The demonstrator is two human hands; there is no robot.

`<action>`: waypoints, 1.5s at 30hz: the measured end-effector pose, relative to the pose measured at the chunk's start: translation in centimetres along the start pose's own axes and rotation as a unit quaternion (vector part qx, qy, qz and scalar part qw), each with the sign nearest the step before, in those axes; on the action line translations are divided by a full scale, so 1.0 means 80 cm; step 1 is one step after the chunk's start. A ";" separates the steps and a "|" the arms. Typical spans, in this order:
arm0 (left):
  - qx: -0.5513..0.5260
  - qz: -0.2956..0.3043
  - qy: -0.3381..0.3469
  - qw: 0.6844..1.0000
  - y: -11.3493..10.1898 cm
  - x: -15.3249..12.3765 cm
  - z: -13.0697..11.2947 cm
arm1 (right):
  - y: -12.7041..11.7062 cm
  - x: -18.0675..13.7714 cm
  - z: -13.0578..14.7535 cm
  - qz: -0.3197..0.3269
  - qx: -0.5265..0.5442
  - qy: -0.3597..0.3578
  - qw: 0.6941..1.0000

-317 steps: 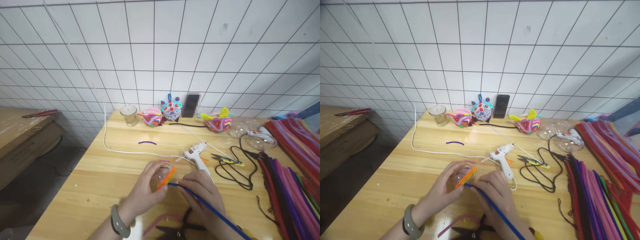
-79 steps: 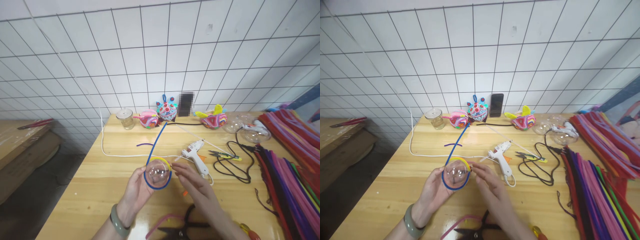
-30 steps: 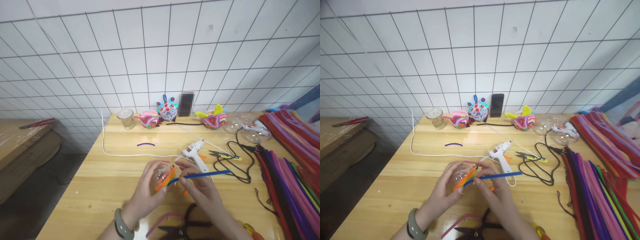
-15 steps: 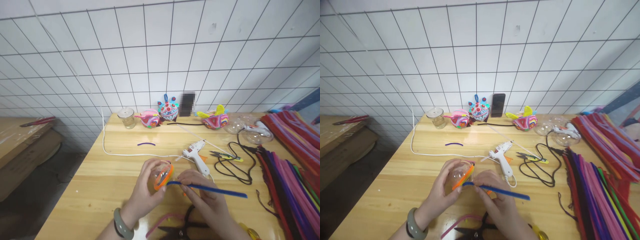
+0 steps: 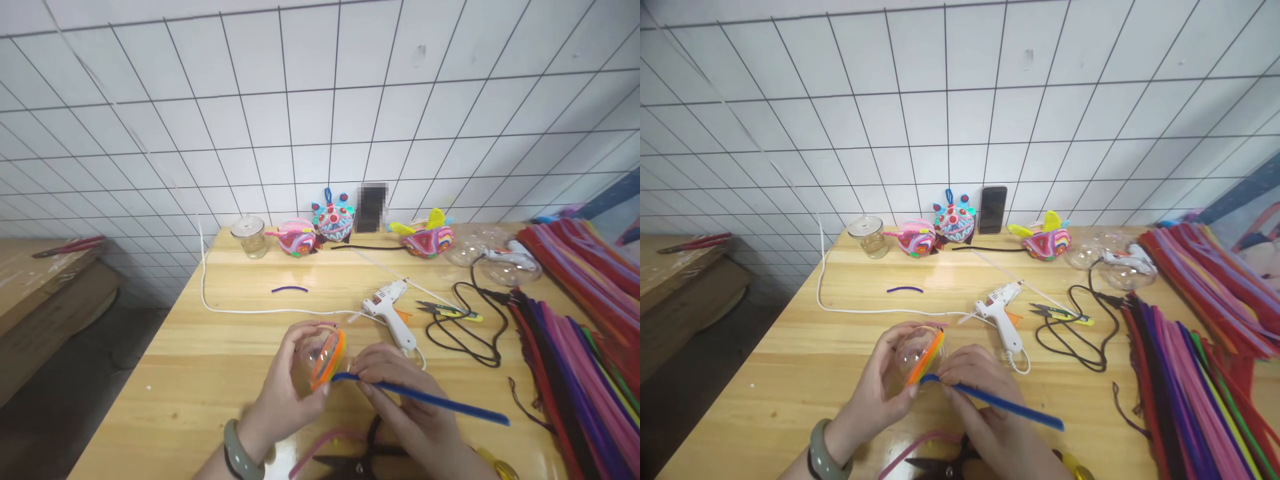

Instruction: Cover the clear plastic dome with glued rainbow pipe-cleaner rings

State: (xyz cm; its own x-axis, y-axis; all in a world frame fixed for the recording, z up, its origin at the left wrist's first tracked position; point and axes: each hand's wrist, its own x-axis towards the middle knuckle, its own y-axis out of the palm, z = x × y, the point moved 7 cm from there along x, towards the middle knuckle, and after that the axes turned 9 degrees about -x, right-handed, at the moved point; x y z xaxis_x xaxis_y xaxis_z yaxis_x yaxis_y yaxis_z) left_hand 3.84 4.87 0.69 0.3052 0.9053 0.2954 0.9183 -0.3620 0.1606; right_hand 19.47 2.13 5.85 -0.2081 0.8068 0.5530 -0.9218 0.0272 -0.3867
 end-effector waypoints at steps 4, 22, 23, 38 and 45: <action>0.005 0.006 0.015 1.000 0.002 0.000 -0.003 | -0.001 0.001 0.006 0.001 -0.005 -0.009 1.000; 0.090 -0.020 0.048 0.995 -0.003 -0.002 -0.005 | 0.014 -0.013 0.037 0.100 -0.113 -0.158 0.976; 0.098 -0.022 0.049 0.994 -0.004 -0.002 -0.004 | 0.014 -0.011 0.041 0.098 -0.117 -0.161 0.975; -0.075 -0.100 -0.082 0.989 -0.022 -0.004 0.023 | 0.017 -0.018 0.002 0.035 -0.177 -0.020 0.983; -0.294 -0.151 -0.168 0.929 -0.022 0.001 0.038 | 0.031 -0.031 -0.044 0.062 -0.144 0.102 0.982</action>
State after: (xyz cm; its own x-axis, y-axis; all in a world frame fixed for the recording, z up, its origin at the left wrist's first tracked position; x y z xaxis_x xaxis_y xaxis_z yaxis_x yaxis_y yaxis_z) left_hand 3.00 6.30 -2.45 0.2080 0.9677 -0.1422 0.7085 -0.0489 0.7040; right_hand 18.86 2.24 0.93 -0.2159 0.9153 0.3400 -0.7567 0.0632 -0.6507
